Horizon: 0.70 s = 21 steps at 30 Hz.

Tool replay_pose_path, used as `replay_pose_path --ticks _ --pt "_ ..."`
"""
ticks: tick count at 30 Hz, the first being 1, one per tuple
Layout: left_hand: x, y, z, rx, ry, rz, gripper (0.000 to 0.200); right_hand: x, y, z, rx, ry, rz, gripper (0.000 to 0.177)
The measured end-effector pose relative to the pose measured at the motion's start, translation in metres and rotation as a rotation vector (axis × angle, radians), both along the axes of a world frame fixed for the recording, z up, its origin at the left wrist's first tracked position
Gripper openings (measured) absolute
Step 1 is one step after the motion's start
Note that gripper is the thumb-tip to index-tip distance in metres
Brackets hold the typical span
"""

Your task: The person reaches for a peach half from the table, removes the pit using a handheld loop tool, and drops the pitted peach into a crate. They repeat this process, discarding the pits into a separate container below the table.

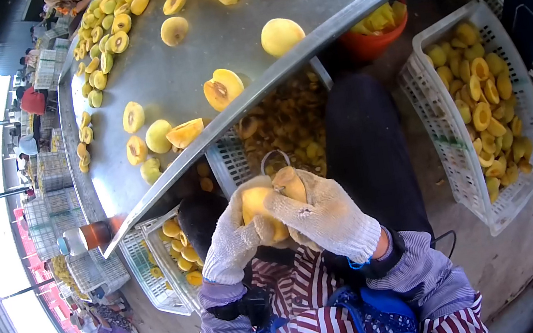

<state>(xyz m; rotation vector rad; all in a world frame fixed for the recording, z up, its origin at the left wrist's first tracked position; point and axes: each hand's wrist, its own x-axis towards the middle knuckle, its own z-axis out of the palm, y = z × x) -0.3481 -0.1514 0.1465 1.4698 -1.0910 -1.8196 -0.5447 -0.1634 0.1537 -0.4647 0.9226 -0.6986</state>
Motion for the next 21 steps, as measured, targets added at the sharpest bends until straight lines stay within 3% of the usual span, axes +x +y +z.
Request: replay_pose_path --ticks 2,6,9,10,21 --pt "0.008 0.012 -0.02 -0.012 0.078 0.049 0.068 0.0 0.001 -0.003 -0.042 -0.007 -0.032 0.025" --pt "-0.006 -0.002 -0.008 0.023 0.567 0.458 0.063 0.004 0.001 0.004 0.055 -0.005 0.049 0.017" --pt "-0.003 -0.007 -0.01 -0.026 0.544 0.535 0.063 0.016 0.009 -0.01 -0.197 0.267 0.275 0.034" --pt "-0.003 -0.007 -0.009 -0.044 0.537 0.537 0.063 0.018 0.01 -0.014 -0.22 0.281 0.352 0.048" --pt "-0.026 -0.007 0.002 -0.161 0.597 0.632 0.05 0.022 0.007 -0.019 -0.358 0.471 0.454 0.048"
